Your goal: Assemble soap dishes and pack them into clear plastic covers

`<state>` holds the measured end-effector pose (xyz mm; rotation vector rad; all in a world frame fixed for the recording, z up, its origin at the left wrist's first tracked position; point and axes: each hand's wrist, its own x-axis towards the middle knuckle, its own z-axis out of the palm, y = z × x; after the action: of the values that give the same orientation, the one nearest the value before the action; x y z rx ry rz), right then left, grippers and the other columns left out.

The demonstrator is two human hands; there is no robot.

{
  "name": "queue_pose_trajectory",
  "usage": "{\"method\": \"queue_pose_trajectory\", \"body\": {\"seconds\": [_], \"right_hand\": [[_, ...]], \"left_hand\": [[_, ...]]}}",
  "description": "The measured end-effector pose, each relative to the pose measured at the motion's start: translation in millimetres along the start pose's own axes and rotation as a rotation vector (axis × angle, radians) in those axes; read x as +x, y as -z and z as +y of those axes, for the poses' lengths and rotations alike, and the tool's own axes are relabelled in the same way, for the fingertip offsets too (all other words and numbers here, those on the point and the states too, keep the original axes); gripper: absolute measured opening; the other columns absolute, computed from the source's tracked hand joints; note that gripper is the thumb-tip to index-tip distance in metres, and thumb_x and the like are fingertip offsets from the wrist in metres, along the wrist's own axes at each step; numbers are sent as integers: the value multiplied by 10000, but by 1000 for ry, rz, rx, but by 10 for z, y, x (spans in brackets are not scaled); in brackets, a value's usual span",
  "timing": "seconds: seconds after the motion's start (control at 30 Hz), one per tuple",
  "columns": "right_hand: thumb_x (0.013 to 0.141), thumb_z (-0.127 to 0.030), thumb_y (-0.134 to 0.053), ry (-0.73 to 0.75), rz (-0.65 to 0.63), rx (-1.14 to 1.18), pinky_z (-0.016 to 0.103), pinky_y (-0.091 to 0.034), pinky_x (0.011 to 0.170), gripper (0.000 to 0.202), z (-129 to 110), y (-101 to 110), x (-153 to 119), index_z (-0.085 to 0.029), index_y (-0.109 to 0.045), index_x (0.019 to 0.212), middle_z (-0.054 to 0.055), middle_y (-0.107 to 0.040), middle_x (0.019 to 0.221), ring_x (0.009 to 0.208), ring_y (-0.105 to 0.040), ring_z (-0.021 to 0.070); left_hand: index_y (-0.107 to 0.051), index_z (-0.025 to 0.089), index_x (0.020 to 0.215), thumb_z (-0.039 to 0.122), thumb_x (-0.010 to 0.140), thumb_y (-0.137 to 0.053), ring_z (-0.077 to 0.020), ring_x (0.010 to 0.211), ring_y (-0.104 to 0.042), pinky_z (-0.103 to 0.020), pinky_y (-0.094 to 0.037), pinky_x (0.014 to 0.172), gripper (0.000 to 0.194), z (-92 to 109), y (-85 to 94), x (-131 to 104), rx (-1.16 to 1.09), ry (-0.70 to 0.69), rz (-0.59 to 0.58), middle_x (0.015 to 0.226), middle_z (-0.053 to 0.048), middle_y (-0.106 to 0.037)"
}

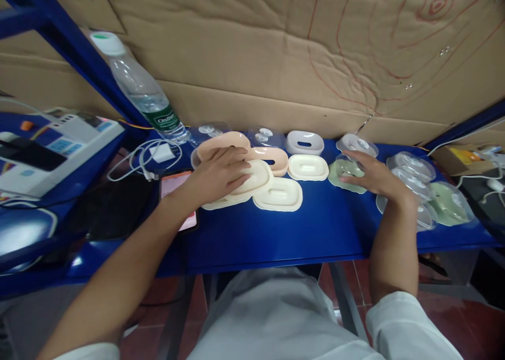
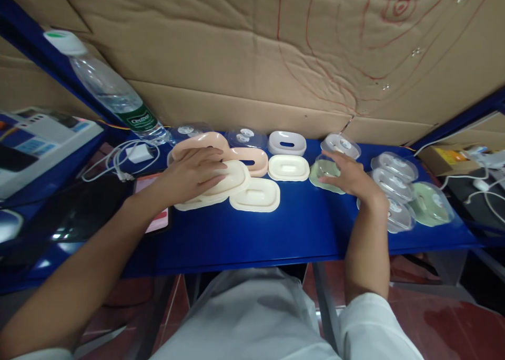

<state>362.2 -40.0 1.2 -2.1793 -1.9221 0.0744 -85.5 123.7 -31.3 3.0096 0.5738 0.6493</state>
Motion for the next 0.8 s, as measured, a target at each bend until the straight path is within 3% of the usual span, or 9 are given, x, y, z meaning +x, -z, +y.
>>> {"method": "queue_pose_trajectory", "body": {"seconds": [0.1,0.2,0.33,0.43,0.5,0.6,0.7,0.8], "right_hand": [[921,-547,-753,124,71,92,576,-367,1267,783,-156,-10,37,-300,-484,1613,109,-520,1651,1533,-469,365],[967,-622,-671,201,179,35,652,-312,1259,750,-450,-141,117,-342,-452,1628,114,-474,1680,1553,-427,389],[1043,-574,-565,391,205,-32,621,-243,1287,739,-917,-437,246,-322,-318,1693,121,-309,1772,1624,-307,362],[1072,-538,-511,414,235,-68,615,-192,1301,708,-1082,-531,306,-317,-281,1704,121,-224,1802,1650,-245,353],[1076,-526,-495,337,292,-67,613,-231,1283,668,-1050,-472,298,-280,-348,1679,138,-275,1783,1625,-294,373],[1091,-498,-440,173,279,-35,553,-360,1221,533,-833,-250,199,-232,-550,1540,147,-561,1597,1476,-513,360],[1086,-511,-427,-47,-11,-55,445,-492,1092,447,-515,-22,42,-252,-680,1349,93,-747,1319,1233,-689,295],[929,-548,-694,-208,-248,-138,394,-556,953,449,-230,63,-72,-244,-718,1259,85,-782,1236,1112,-735,300]], "left_hand": [[-760,208,1181,378,1106,-477,-346,1442,-521,-548,-416,1218,338,1,1,0,5,-14,9,1412,-135,-658],[-764,227,1178,379,1103,-480,-342,1429,-535,-542,-437,1200,331,4,0,0,2,-4,15,1403,-126,-664],[-760,222,1185,376,1095,-489,-350,1429,-533,-563,-435,1200,324,2,-12,-3,-6,0,-1,1419,-135,-656],[-754,240,1190,373,1095,-497,-332,1433,-535,-547,-426,1217,304,0,-16,-8,-11,9,-4,1421,-119,-655],[-749,245,1196,383,1101,-488,-324,1440,-534,-536,-434,1215,309,4,-12,-9,-4,8,3,1424,-116,-650],[-750,243,1177,387,1106,-474,-322,1444,-533,-534,-443,1210,319,16,1,-5,11,-3,9,1407,-114,-655],[-749,238,1160,377,1106,-478,-321,1425,-541,-531,-440,1206,309,25,15,5,27,-13,16,1388,-107,-664],[-751,224,1147,381,1105,-477,-332,1399,-551,-532,-454,1182,318,30,25,14,32,-16,6,1381,-113,-666]]}}
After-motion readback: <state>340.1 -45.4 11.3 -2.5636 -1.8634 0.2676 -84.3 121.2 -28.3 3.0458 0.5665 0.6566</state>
